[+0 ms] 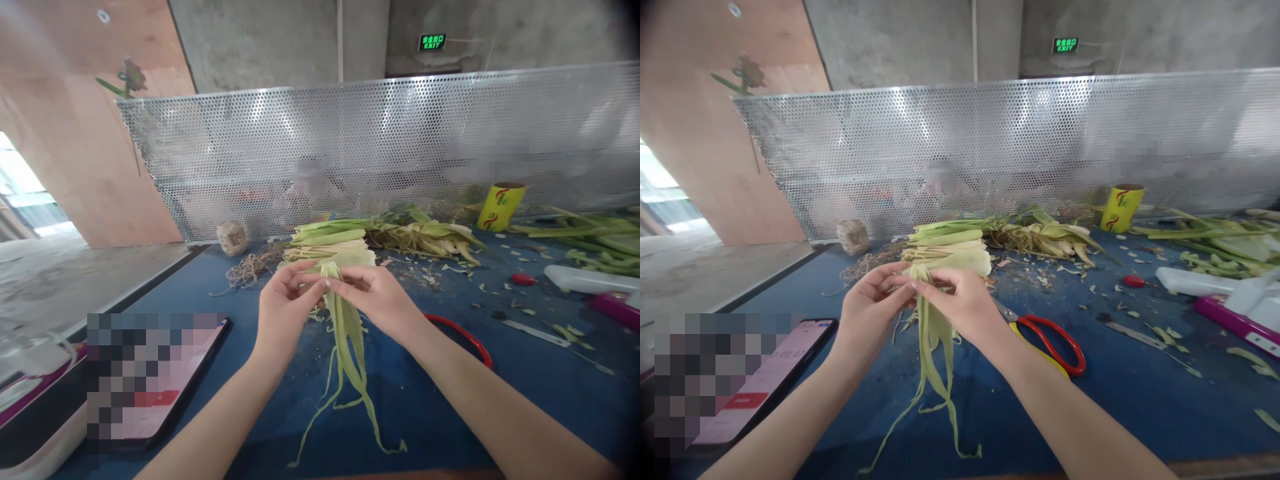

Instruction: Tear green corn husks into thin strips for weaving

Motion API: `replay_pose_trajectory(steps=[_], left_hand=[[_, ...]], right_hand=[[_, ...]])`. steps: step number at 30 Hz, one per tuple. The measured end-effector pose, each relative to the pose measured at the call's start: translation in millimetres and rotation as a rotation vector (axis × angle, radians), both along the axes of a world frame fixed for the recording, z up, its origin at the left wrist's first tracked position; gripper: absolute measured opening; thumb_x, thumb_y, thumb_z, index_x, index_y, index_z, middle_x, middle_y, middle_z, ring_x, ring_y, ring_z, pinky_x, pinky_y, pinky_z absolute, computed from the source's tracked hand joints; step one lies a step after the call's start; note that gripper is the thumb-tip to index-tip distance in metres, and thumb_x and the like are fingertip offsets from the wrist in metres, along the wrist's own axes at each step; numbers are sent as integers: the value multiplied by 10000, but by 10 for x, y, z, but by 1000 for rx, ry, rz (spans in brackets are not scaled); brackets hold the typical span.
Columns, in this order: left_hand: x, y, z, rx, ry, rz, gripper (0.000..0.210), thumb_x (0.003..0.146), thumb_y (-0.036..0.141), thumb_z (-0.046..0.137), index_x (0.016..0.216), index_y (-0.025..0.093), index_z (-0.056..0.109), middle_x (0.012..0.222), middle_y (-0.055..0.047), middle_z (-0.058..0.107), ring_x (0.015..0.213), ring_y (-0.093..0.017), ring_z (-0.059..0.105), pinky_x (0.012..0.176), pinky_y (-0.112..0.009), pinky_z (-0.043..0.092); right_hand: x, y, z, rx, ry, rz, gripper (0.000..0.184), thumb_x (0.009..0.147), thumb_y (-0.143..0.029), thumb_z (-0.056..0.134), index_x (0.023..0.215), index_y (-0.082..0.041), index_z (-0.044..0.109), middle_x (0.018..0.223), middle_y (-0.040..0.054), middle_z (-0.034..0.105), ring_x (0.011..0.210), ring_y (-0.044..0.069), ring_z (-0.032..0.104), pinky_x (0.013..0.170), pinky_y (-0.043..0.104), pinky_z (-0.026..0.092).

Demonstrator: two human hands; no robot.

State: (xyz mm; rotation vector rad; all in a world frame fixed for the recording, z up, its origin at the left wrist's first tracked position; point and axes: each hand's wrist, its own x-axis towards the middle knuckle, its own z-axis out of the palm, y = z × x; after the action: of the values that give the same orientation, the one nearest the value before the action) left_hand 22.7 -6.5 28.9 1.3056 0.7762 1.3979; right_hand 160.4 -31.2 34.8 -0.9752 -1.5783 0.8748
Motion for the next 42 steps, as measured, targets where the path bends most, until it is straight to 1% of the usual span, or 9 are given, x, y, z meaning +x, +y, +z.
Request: replay_pose_trajectory(steps=[3,7,11,14,16,20,24,30,42], left_hand=[[11,0,9,19,-88,-19,473,576,131,725,934,173,418,649,35,639,490,-71,562,498,-191,492],[18,3,12,20,-92,33,541,557,134,731,899,206,319,602,82,570,447,-76,543,457,-199,469],[28,5,-52,44,-81,55,483,663,293,667,939,234,275,831,20,570,540,-89,574,488,-227,461],[63,-35,-117,139,74,-79,392,740,337,587,1020,218,339,1062,-64,521,846,-149,582,665,-268,469],[99,-85,-148,194,234,-232,385,733,280,604,1050,197,401,1064,-66,523,949,-171,532,763,-278,441],[162,-173,-197,115,348,-448,234,825,290,469,1017,169,415,674,22,525,640,-117,544,662,-275,447],[164,-187,-245,8,358,-564,235,841,385,411,866,155,451,511,81,350,410,-56,354,431,-201,374],[136,-148,-251,-101,443,-623,256,854,400,358,745,179,427,512,85,287,388,-51,288,344,-162,317],[29,-67,-150,-11,599,-585,302,862,417,333,667,192,380,541,61,300,470,-79,316,432,-198,334]], right_hand=[[-12,1,-17,-15,2,-33,206,748,-358,575,787,-195,693,731,11,680,696,165,612,603,269,474],[-1,13,-30,-61,-33,30,214,745,-361,576,731,-187,699,687,13,672,667,166,608,602,279,471],[9,20,-27,9,116,-10,168,736,-315,597,794,-197,703,739,17,685,747,183,619,678,307,486],[-6,13,-23,36,332,39,152,750,-288,598,828,-203,696,780,26,684,795,170,620,758,311,476],[-21,7,-19,-10,504,73,143,748,-279,607,839,-199,683,767,27,676,753,158,624,724,305,490],[28,24,12,-106,803,9,110,748,-246,603,830,-178,630,688,7,632,637,130,601,582,279,502],[224,100,54,-25,979,-33,19,751,-141,565,753,-140,585,596,-41,518,449,30,442,450,167,415],[374,188,31,-24,1118,-101,80,753,-65,496,737,-106,562,561,-48,437,401,2,319,369,114,283],[421,118,95,-102,1162,-67,95,757,-123,432,743,-126,525,557,-45,374,407,35,299,362,142,271]])
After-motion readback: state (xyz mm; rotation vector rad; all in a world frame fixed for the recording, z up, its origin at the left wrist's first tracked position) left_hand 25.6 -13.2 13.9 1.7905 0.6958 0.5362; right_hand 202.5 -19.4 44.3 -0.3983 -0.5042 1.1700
